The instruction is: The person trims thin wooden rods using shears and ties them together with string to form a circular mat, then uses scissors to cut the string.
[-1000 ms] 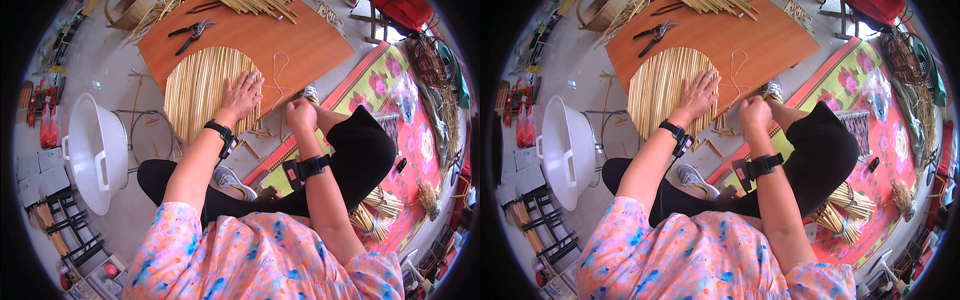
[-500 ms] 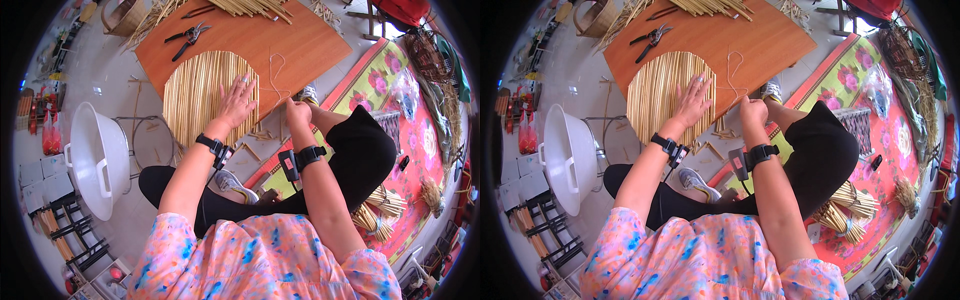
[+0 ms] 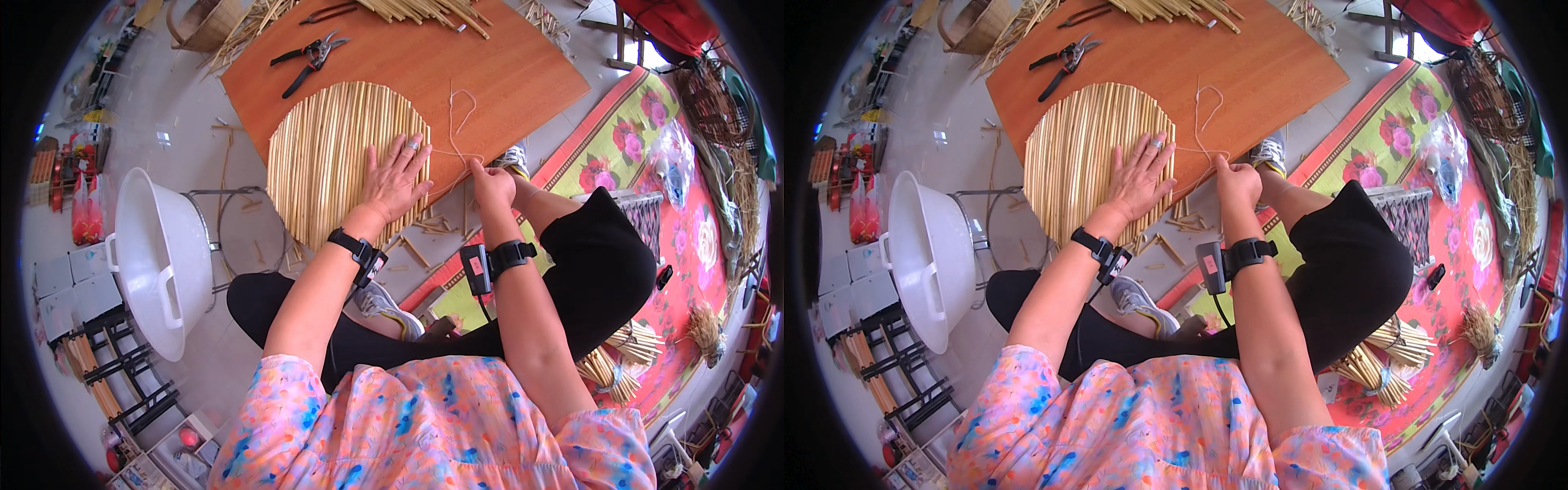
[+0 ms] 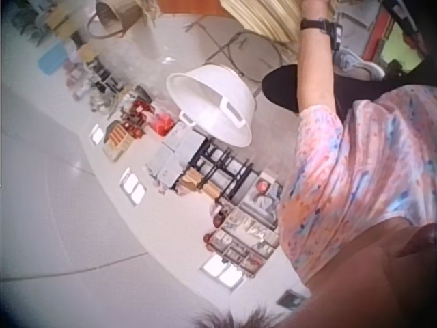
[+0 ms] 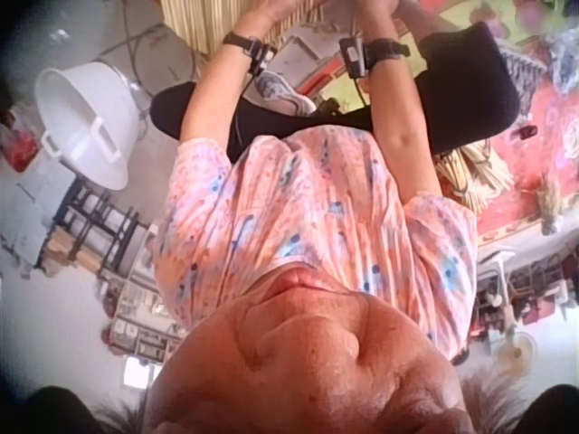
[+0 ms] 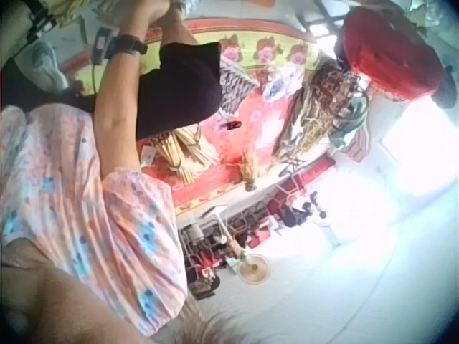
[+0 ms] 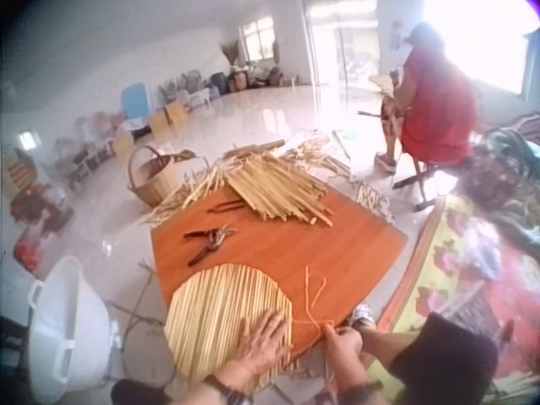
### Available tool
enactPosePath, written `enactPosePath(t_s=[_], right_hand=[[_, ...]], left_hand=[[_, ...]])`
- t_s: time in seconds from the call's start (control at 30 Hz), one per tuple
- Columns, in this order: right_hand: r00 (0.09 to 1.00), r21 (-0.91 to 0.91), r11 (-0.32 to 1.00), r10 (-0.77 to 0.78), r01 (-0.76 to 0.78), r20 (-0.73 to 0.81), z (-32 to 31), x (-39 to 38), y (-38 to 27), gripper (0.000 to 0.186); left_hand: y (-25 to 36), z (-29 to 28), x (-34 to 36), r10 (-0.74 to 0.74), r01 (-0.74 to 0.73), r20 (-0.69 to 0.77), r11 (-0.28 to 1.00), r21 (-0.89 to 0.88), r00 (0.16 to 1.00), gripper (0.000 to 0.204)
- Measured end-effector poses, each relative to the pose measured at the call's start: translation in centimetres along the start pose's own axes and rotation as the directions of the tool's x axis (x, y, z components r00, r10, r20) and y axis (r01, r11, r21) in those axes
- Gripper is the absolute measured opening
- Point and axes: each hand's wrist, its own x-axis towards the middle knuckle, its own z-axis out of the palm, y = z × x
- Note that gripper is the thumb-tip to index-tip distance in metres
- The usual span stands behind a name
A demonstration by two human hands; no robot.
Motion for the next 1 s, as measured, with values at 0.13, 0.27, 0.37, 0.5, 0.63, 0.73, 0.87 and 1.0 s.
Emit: enactPosePath(t_s=[0.13, 0.27, 0.37, 0.5, 0.63, 0.73, 0.87, 1.0], right_hand=[[0.999, 0.133, 0.99, -0.045, 0.042, 0.023, -0.7, 0.0, 0.6, 0.033], [0.965, 0.457, 0.88, 0.0, -0.124, 0.263, -1.8, 0.5, 0.5, 0.013], [0.956, 0.337, 0.922, 0.094, -0.19, 0.28, -2.7, 1.7, 1.4, 0.01], [0.919, 0.215, 0.956, 0.104, -0.198, 0.381, -2.5, -1.4, -0.4, 0.024], [0.928, -0.083, 0.997, 0.037, -0.006, 0.37, -0.5, -4.1, -1.7, 0.039], [0.952, -0.152, 0.965, -0.172, 0.215, 0.253, 0.9, -3.9, -0.5, 0.037], [0.949, -0.009, 0.998, -0.054, 0.06, 0.312, 1.1, -3.6, 0.3, 0.028], [0.94, 0.15, 0.988, -0.03, -0.023, 0.339, 0.7, -4.2, 0.3, 0.019]], left_hand=[[0.1, 0.0, 0.0, 0.01, -0.01, -0.032, 1.0, -0.001, 0.999, 0.062], [0.0, 0.2, 0.1, 0.013, -0.013, -0.055, 1.0, -0.01, 0.998, 0.061], [-0.1, 0.3, -0.1, 0.008, -0.008, -0.055, 1.0, -0.006, 0.998, 0.06], [-0.3, 0.6, -0.3, -0.009, 0.009, -0.055, 1.0, 0.0, 0.998, 0.06], [-0.3, 0.5, 0.0, -0.001, 0.002, -0.049, 1.0, 0.008, 0.999, 0.061], [-0.3, 0.5, 0.0, 0.001, -0.001, -0.054, 1.0, 0.006, 0.999, 0.062], [-0.3, 0.8, -0.1, -0.01, 0.011, -0.058, 1.0, 0.023, 0.998, 0.062], [-0.2, 0.6, -0.1, -0.01, 0.011, -0.056, 1.0, 0.011, 0.998, 0.062]])
